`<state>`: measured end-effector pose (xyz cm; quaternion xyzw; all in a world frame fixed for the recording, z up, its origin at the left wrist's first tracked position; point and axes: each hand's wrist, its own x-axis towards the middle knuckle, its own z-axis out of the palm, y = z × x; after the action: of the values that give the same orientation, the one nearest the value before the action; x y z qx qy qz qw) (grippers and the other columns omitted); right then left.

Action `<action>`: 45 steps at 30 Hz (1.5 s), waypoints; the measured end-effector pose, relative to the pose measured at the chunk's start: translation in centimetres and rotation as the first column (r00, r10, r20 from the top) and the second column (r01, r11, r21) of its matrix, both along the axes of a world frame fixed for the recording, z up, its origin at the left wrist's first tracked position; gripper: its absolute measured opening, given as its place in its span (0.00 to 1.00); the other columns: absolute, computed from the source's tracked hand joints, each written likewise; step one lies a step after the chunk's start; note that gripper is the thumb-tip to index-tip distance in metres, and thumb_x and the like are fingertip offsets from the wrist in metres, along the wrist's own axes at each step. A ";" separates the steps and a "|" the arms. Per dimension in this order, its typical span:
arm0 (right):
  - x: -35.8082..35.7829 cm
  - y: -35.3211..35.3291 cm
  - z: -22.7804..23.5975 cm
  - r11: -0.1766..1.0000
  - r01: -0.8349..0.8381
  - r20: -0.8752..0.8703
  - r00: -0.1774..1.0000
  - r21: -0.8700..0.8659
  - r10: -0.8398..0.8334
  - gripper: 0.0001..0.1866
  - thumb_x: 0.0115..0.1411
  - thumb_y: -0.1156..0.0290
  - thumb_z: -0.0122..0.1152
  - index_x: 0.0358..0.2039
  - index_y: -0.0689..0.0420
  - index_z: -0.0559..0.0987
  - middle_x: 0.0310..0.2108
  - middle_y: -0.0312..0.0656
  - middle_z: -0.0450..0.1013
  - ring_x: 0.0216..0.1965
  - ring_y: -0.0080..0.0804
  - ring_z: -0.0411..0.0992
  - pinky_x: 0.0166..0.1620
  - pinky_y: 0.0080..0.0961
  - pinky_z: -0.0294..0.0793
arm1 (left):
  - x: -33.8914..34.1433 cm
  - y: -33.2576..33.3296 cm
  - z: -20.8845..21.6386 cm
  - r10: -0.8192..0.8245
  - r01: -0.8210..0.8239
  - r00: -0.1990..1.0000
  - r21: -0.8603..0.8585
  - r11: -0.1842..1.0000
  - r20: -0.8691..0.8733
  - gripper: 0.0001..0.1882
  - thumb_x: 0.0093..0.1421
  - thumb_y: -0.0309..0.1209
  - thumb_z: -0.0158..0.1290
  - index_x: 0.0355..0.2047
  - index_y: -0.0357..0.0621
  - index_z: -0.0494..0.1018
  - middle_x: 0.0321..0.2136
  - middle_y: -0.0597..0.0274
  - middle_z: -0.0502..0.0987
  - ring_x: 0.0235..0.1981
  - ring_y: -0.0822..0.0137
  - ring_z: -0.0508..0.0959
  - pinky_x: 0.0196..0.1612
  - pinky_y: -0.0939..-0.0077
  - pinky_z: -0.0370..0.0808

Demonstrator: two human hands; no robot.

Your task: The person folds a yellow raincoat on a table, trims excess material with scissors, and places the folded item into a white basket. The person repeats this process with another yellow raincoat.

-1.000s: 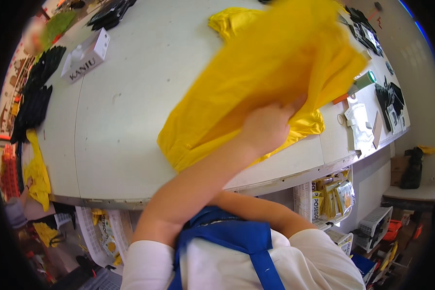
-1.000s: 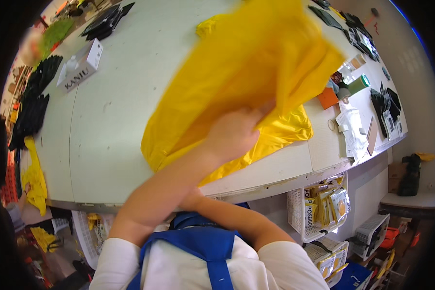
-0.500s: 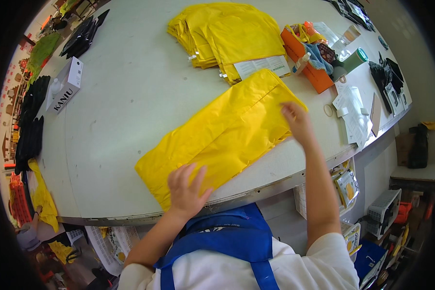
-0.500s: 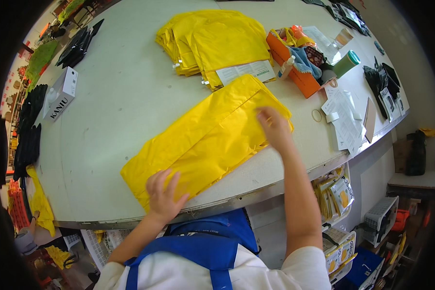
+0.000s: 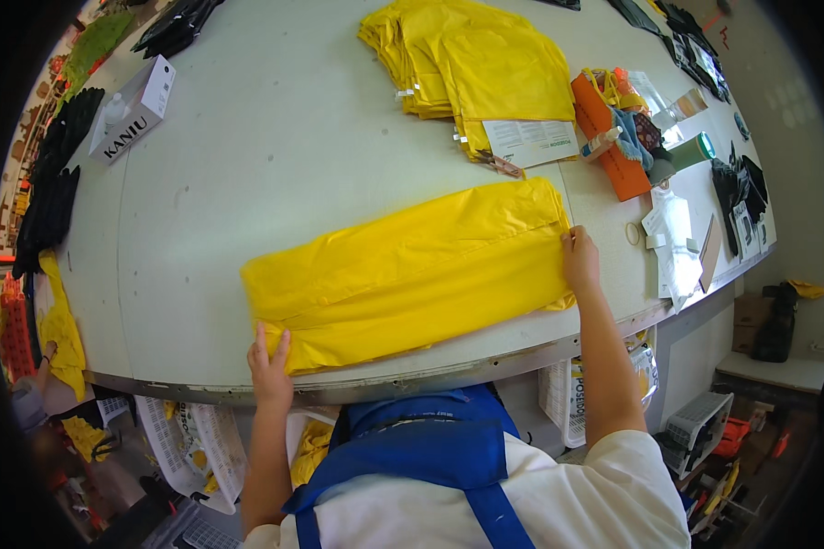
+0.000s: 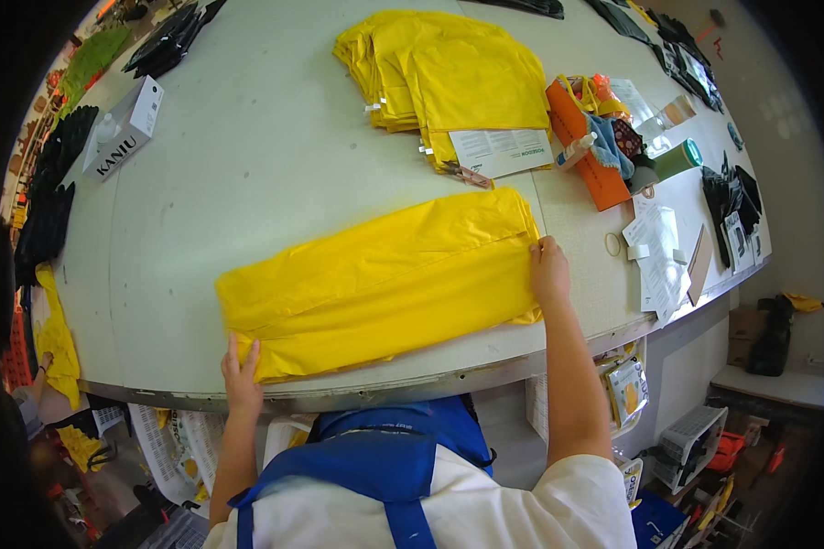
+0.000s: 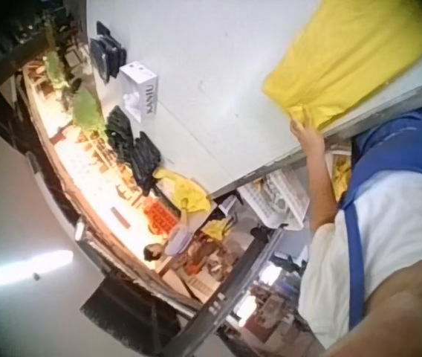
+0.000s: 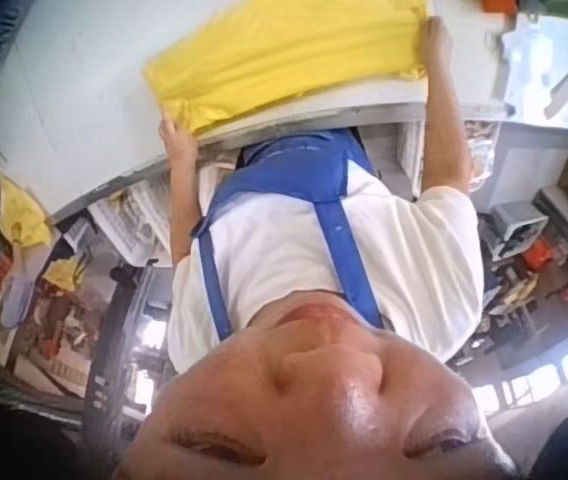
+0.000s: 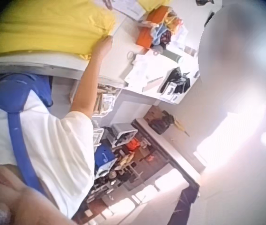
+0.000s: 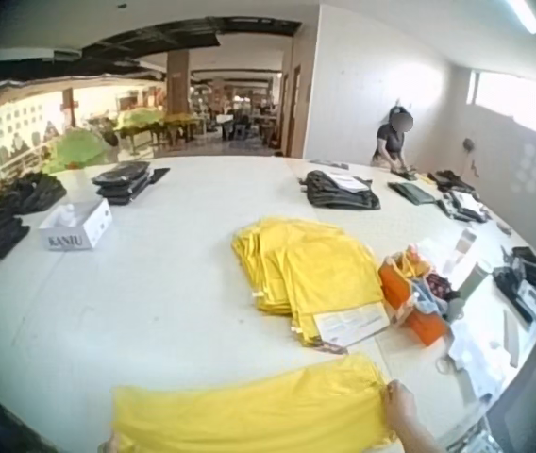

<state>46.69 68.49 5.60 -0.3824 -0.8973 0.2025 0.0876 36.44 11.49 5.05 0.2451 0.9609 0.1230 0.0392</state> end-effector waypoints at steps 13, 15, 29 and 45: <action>3.4 -3.8 -1.5 0.997 0.078 -0.069 0.995 0.010 -0.077 0.07 0.61 0.71 0.49 0.34 0.63 0.68 0.37 0.55 0.67 0.39 0.54 0.65 0.44 0.42 0.66 | -16.7 2.1 -0.4 0.039 -0.113 0.954 0.235 0.965 0.298 0.10 0.60 0.35 0.50 0.37 0.42 0.68 0.34 0.51 0.74 0.36 0.50 0.73 0.36 0.64 0.69; 3.3 -4.0 -1.4 0.999 0.013 -0.014 1.000 -0.044 -0.014 0.08 0.61 0.71 0.50 0.34 0.63 0.68 0.36 0.55 0.67 0.39 0.55 0.66 0.43 0.42 0.66 | -16.7 1.5 -1.4 0.035 -0.071 0.961 0.124 0.990 0.273 0.11 0.60 0.36 0.51 0.33 0.41 0.66 0.26 0.52 0.74 0.28 0.48 0.73 0.30 0.62 0.68; -18.3 1.5 -3.6 0.906 -0.379 0.090 0.925 0.191 0.368 0.12 0.57 0.68 0.55 0.41 0.56 0.73 0.39 0.47 0.71 0.44 0.48 0.69 0.48 0.38 0.68 | -5.3 25.3 5.2 -0.535 0.525 0.845 0.206 0.826 -0.006 0.30 0.47 0.33 0.61 0.52 0.44 0.66 0.49 0.54 0.67 0.52 0.52 0.66 0.55 0.59 0.63; -2.5 -6.5 2.1 0.856 -0.286 -0.250 0.949 -0.430 0.191 0.11 0.52 0.76 0.61 0.37 0.58 0.78 0.25 0.38 0.69 0.24 0.30 0.69 0.28 0.23 0.68 | -5.4 32.8 0.8 -0.547 0.538 0.832 0.387 0.749 -0.096 0.12 0.50 0.22 0.54 0.37 0.39 0.74 0.33 0.58 0.76 0.36 0.56 0.75 0.38 0.67 0.73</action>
<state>44.21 62.00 7.68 -0.2555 -0.8506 0.4560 0.0574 31.06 44.28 5.84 0.5144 0.8020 0.3018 0.0339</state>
